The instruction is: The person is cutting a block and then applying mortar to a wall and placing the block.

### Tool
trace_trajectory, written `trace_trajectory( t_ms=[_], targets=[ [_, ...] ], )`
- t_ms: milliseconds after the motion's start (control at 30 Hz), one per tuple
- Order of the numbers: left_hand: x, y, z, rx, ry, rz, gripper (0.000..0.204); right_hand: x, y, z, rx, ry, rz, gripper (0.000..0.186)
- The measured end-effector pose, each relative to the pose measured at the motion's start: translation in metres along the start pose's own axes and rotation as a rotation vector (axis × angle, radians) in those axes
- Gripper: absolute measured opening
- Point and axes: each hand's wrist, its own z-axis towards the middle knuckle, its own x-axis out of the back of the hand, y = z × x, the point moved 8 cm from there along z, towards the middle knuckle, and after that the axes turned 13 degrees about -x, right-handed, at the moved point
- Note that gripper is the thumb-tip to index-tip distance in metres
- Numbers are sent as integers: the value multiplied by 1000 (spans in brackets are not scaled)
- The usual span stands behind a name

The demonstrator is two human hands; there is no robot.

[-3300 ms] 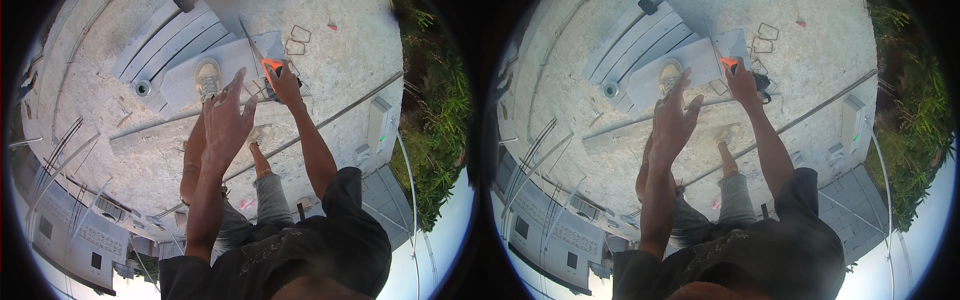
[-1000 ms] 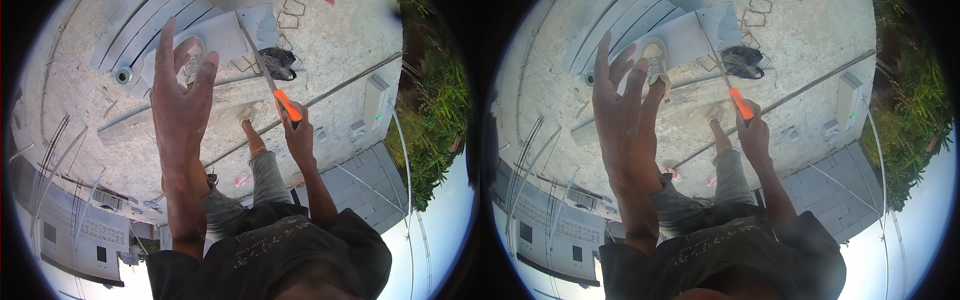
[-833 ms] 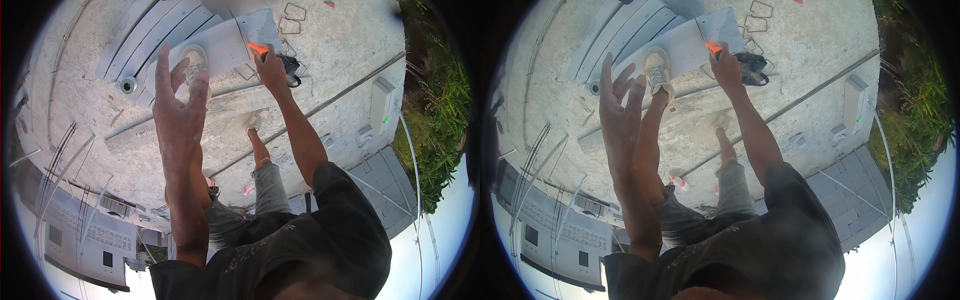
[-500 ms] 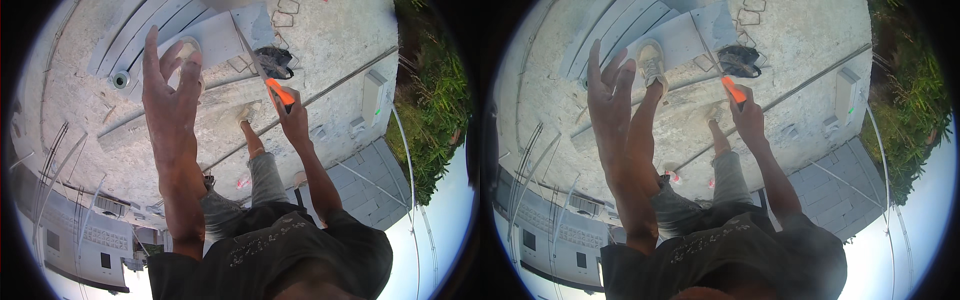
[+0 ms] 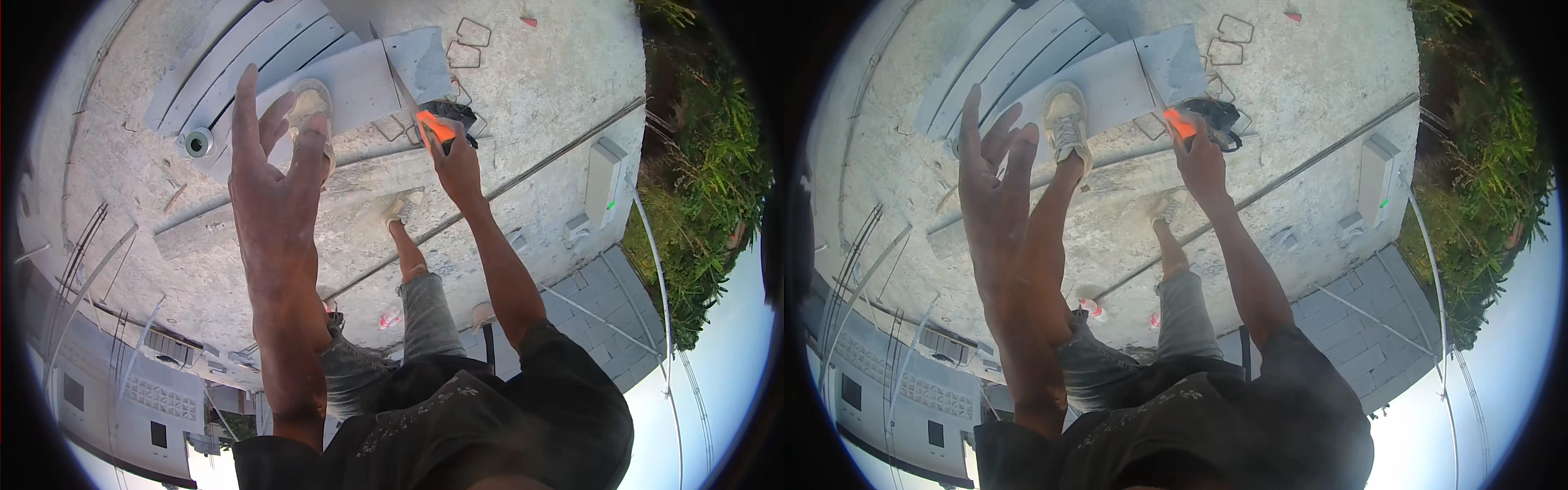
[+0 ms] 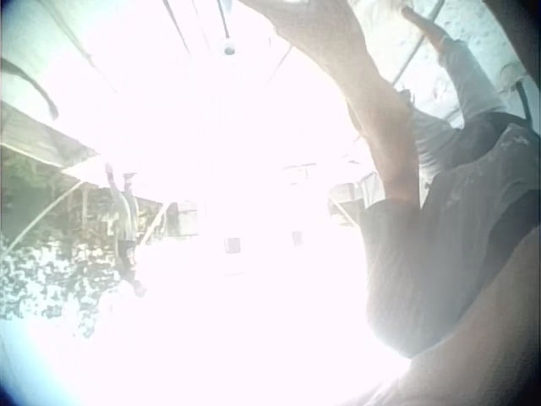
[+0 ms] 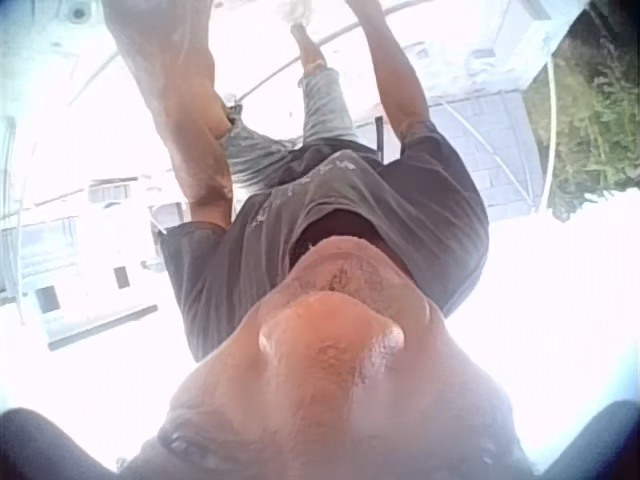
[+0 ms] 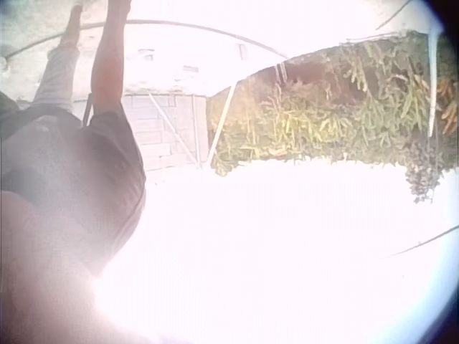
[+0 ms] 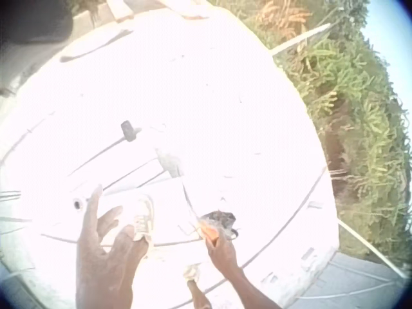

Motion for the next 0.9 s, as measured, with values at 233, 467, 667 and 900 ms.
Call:
trace_trajectory(
  t_ms=[233, 467, 667, 900],
  targets=[
    [-9, -17, -8, -24, -129, 152, 76, 15, 10, -73, 63, -13, 83, 36],
    [-7, 2, 1, -106, -13, 52, 73, -14, -8, 32, -70, -45, -122, 38],
    [-4, -15, -11, -58, -96, 160, 74, 10, 3, -73, -101, -110, 41, 36],
    [-3, -4, -9, -144, -62, 182, 75, -16, 12, -13, -71, -71, -84, 37]
  ],
)
